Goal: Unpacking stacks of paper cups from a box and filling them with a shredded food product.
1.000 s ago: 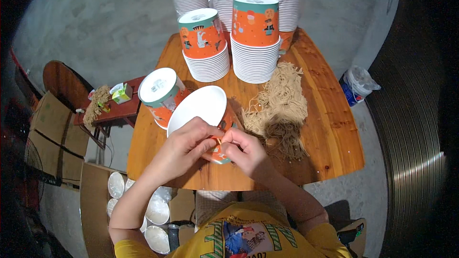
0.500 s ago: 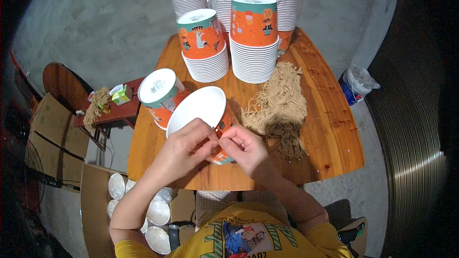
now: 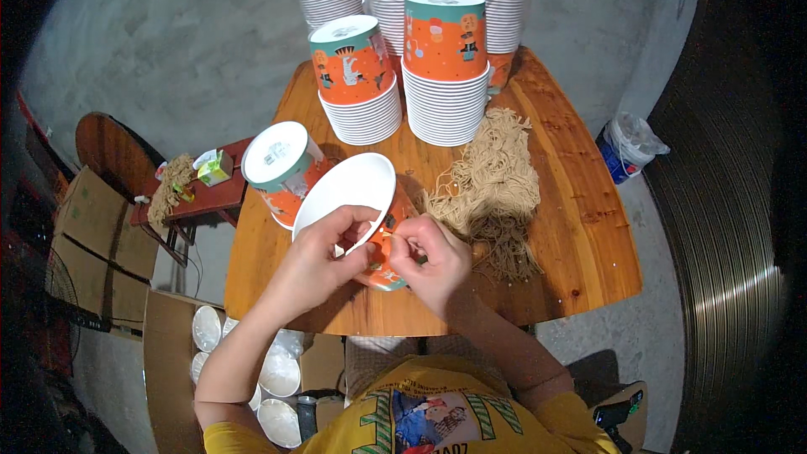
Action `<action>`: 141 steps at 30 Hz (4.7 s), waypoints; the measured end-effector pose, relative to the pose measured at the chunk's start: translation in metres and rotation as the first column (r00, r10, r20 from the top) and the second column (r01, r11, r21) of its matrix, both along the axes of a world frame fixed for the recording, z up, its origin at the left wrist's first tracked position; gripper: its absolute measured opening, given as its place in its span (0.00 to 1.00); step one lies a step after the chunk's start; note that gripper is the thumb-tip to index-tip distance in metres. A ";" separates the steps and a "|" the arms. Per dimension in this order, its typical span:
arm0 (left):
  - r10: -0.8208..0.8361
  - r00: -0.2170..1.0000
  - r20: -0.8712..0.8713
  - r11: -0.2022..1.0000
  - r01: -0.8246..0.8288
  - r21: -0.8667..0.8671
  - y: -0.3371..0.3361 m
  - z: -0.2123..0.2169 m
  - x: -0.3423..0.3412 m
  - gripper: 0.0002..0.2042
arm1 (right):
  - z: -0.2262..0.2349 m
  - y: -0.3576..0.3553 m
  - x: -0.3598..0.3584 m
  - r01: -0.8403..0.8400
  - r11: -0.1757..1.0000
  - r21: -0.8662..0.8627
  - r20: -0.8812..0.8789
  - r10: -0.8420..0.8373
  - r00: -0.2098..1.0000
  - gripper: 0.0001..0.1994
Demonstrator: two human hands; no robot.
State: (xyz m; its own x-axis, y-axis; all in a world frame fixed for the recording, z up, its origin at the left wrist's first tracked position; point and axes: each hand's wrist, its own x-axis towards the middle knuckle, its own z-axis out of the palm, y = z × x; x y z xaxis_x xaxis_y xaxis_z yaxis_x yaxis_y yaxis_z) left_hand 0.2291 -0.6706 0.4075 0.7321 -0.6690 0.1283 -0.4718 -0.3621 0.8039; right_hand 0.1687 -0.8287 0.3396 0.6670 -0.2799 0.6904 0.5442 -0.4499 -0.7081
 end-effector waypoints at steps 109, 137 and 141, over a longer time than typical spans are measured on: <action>-0.148 0.744 -0.652 0.988 0.082 -0.131 -0.031 -0.021 0.016 0.07 | 0.040 -0.067 0.019 -0.287 0.718 0.634 -0.488 0.660 0.571 0.11; -0.108 0.764 -0.636 0.989 0.020 -0.144 -0.035 -0.021 0.015 0.06 | 0.011 -0.045 -0.026 -0.045 0.998 0.038 -0.494 0.057 0.868 0.03; -0.093 0.770 -0.631 0.992 0.018 -0.124 -0.037 -0.020 0.014 0.06 | 0.003 -0.045 -0.020 0.019 0.983 -0.184 -0.136 -0.045 0.990 0.08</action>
